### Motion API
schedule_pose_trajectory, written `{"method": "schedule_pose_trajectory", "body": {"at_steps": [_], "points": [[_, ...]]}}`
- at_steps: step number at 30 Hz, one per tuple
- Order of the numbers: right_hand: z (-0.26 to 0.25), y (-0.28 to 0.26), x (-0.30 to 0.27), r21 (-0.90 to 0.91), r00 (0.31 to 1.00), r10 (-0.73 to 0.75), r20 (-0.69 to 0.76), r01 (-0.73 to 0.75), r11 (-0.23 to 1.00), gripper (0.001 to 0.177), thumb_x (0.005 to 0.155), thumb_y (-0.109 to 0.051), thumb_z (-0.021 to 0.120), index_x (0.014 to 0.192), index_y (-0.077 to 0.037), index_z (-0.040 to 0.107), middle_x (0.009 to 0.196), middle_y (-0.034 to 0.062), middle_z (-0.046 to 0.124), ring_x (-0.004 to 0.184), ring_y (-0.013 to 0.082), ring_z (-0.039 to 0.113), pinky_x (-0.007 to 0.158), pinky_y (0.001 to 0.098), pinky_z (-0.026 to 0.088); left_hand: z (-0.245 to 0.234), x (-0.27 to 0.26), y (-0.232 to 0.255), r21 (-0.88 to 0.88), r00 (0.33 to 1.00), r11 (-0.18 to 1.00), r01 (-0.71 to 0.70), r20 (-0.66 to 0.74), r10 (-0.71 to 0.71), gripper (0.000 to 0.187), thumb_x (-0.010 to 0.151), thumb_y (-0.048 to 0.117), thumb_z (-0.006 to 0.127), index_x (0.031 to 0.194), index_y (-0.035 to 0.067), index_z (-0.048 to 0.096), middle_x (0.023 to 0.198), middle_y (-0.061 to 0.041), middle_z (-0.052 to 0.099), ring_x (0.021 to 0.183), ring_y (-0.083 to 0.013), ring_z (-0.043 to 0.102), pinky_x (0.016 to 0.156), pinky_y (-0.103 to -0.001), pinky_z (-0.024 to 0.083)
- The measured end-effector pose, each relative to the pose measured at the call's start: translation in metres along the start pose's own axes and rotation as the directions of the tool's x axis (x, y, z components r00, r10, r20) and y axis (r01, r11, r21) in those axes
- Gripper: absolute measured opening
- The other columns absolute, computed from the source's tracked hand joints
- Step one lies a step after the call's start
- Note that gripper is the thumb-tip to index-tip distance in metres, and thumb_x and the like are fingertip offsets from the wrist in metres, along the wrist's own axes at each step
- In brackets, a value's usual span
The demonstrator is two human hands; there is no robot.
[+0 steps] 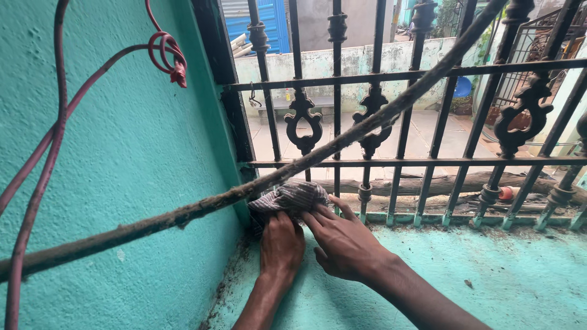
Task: The person wipes the horizontal and vertical bars of a metal window grille using a cloth, moving their hands across different sections of the frame.
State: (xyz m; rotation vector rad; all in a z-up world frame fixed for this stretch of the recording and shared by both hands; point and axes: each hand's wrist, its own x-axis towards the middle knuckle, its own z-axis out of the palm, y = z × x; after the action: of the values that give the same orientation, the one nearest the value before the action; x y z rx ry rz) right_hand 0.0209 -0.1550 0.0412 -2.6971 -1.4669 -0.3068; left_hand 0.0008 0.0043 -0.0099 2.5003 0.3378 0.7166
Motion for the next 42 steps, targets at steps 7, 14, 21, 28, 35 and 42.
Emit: {"method": "schedule_pose_trajectory", "body": {"at_steps": [7, 14, 21, 28, 35, 42], "points": [[-0.007, 0.026, -0.023, 0.133, 0.995, 0.102, -0.004, -0.101, 0.986, 0.05, 0.097, -0.026, 0.059, 0.143, -0.009, 0.051, 0.139, 0.0121, 0.062, 0.133, 0.0215, 0.057, 0.125, 0.0525, 0.017, -0.01, 0.01, -0.017, 0.189, 0.97, 0.98, -0.056, -0.22, 0.098, 0.039, 0.092, 0.037, 0.073, 0.09, -0.002, 0.069, 0.092, -0.027, 0.07, 0.088, -0.0395, 0.071, 0.078, -0.049, 0.06], [0.011, 0.028, -0.006, 0.168, 0.949, 0.042, -0.313, 0.012, 0.986, 0.058, 0.094, -0.025, 0.061, 0.144, 0.0, 0.043, 0.15, 0.0217, 0.051, 0.142, 0.0295, 0.046, 0.119, 0.0443, 0.031, -0.011, -0.002, 0.001, 0.14, 0.818, 0.875, -0.464, -0.312, 0.483, 0.033, 0.081, 0.019, 0.071, 0.099, -0.008, 0.064, 0.1, -0.033, 0.066, 0.088, -0.0458, 0.068, 0.069, -0.05, 0.06], [0.023, 0.029, -0.015, 0.042, 0.966, -0.103, -0.238, 0.116, 0.992, 0.078, 0.091, -0.02, 0.06, 0.153, 0.009, 0.023, 0.158, 0.0284, 0.031, 0.148, 0.0326, 0.028, 0.122, 0.0467, 0.021, -0.008, -0.001, 0.009, 0.17, 0.966, 0.976, -0.135, 0.244, 0.091, 0.02, 0.09, 0.015, 0.066, 0.104, 0.003, 0.072, 0.092, -0.025, 0.072, 0.088, -0.0409, 0.073, 0.081, -0.052, 0.059], [0.008, 0.031, -0.029, 0.055, 0.995, 0.062, -0.082, -0.057, 0.997, 0.074, 0.094, -0.026, 0.062, 0.153, -0.001, 0.025, 0.16, 0.0184, 0.031, 0.149, 0.0293, 0.031, 0.124, 0.046, 0.022, -0.016, 0.0, 0.015, 0.296, 0.957, 0.933, -0.207, 0.258, 0.13, 0.018, 0.092, 0.014, 0.063, 0.091, 0.003, 0.077, 0.088, -0.021, 0.075, 0.086, -0.0351, 0.076, 0.088, -0.051, 0.056], [0.015, 0.022, -0.024, 0.105, 0.997, 0.078, 0.018, -0.08, 0.991, 0.082, 0.097, -0.038, 0.059, 0.158, -0.005, 0.015, 0.164, 0.0181, 0.022, 0.152, 0.0297, 0.023, 0.125, 0.0446, 0.016, 0.009, 0.0, 0.014, 0.284, 0.936, 0.95, -0.131, 0.352, 0.024, 0.015, 0.086, 0.011, 0.066, 0.093, 0.002, 0.077, 0.098, -0.023, 0.073, 0.095, -0.0375, 0.074, 0.086, -0.049, 0.059], [0.008, 0.02, -0.03, 0.17, 0.987, 0.119, 0.107, -0.136, 0.976, 0.089, 0.098, -0.04, 0.058, 0.16, -0.006, 0.004, 0.164, 0.0183, 0.021, 0.152, 0.0273, 0.024, 0.126, 0.0458, 0.014, -0.012, 0.02, 0.016, 0.259, 0.956, 0.961, -0.098, 0.293, 0.018, 0.016, 0.085, 0.002, 0.065, 0.098, 0.0, 0.075, 0.102, -0.025, 0.072, 0.097, -0.039, 0.073, 0.085, -0.05, 0.059]]}}
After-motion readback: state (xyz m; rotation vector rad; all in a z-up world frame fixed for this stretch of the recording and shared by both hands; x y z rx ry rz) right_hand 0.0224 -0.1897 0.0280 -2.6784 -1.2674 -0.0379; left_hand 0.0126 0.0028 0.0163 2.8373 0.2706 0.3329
